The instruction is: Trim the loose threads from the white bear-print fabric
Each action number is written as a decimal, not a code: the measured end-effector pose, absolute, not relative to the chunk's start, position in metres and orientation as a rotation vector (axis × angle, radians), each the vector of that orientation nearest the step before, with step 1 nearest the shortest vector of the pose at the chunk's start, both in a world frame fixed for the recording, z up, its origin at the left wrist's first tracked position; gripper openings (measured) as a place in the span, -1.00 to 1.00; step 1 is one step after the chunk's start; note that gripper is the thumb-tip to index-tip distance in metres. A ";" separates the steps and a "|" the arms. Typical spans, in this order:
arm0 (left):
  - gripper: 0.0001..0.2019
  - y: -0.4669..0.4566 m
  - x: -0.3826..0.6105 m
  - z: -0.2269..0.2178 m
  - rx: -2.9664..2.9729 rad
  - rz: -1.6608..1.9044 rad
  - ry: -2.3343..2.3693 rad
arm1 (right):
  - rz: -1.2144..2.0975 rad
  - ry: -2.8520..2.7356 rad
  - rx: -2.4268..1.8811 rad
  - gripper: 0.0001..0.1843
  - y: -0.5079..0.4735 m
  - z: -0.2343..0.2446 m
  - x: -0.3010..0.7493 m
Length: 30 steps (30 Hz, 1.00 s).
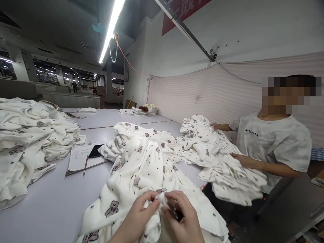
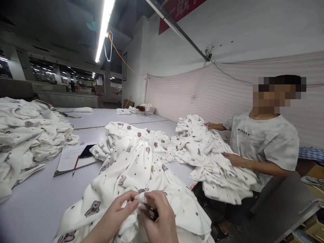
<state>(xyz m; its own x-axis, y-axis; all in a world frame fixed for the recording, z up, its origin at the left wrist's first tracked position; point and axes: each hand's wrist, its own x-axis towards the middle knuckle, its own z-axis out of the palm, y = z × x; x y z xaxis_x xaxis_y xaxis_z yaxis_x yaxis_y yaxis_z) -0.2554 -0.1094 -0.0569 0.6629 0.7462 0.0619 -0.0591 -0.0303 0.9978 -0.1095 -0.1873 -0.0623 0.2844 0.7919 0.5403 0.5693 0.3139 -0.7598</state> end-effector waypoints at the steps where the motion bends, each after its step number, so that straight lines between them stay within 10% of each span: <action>1: -0.73 -0.109 -0.256 -0.057 1.490 0.703 0.598 | 0.278 -1.372 -1.371 -0.87 -0.187 -0.062 -0.111; 30: -0.72 -0.100 -0.249 -0.056 1.513 0.724 0.575 | 0.523 -1.232 -1.442 -0.78 -0.176 -0.049 -0.112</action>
<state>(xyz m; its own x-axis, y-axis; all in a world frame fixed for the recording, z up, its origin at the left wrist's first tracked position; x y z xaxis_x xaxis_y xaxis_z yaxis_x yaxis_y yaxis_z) -0.2495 -0.1004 -0.0556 0.6736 0.7322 0.1006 -0.0677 -0.0743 0.9949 -0.1121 -0.1757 -0.0494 0.3585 0.8814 0.3076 0.3910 0.1575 -0.9068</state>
